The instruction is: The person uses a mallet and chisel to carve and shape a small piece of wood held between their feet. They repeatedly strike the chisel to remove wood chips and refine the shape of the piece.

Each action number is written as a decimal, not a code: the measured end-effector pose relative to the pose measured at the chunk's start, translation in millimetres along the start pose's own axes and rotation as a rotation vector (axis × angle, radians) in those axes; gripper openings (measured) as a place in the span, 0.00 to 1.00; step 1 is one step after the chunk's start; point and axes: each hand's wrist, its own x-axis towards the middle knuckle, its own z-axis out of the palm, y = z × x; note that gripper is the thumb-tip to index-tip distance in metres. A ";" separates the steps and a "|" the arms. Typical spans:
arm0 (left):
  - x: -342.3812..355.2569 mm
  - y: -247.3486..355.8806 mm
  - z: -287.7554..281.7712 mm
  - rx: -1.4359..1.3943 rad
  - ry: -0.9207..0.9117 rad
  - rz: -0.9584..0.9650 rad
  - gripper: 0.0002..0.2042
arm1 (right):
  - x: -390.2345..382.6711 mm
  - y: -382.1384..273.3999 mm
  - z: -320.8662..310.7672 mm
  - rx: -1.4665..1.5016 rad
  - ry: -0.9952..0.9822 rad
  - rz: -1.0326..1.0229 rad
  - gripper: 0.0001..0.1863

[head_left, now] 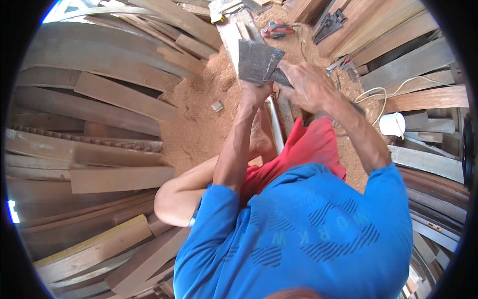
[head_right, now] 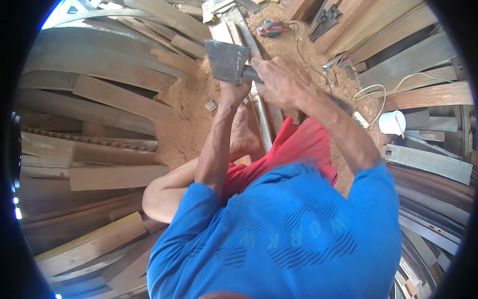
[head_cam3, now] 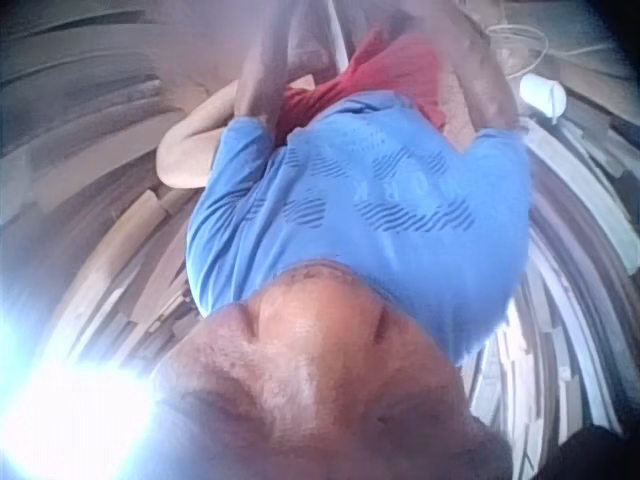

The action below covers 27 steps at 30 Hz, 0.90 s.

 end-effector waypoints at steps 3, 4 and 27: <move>-16.4 -18.3 18.0 -0.220 0.057 -0.310 0.12 | -9.0 -12.9 -12.2 0.179 0.285 -0.150 0.16; -10.3 -20.5 16.9 -0.282 0.021 -0.370 0.11 | -7.8 -17.3 -23.2 0.198 0.362 -0.149 0.15; 0.0 11.3 -8.1 -0.286 -0.122 -0.390 0.08 | -6.4 -8.5 -19.9 0.401 0.648 -0.195 0.15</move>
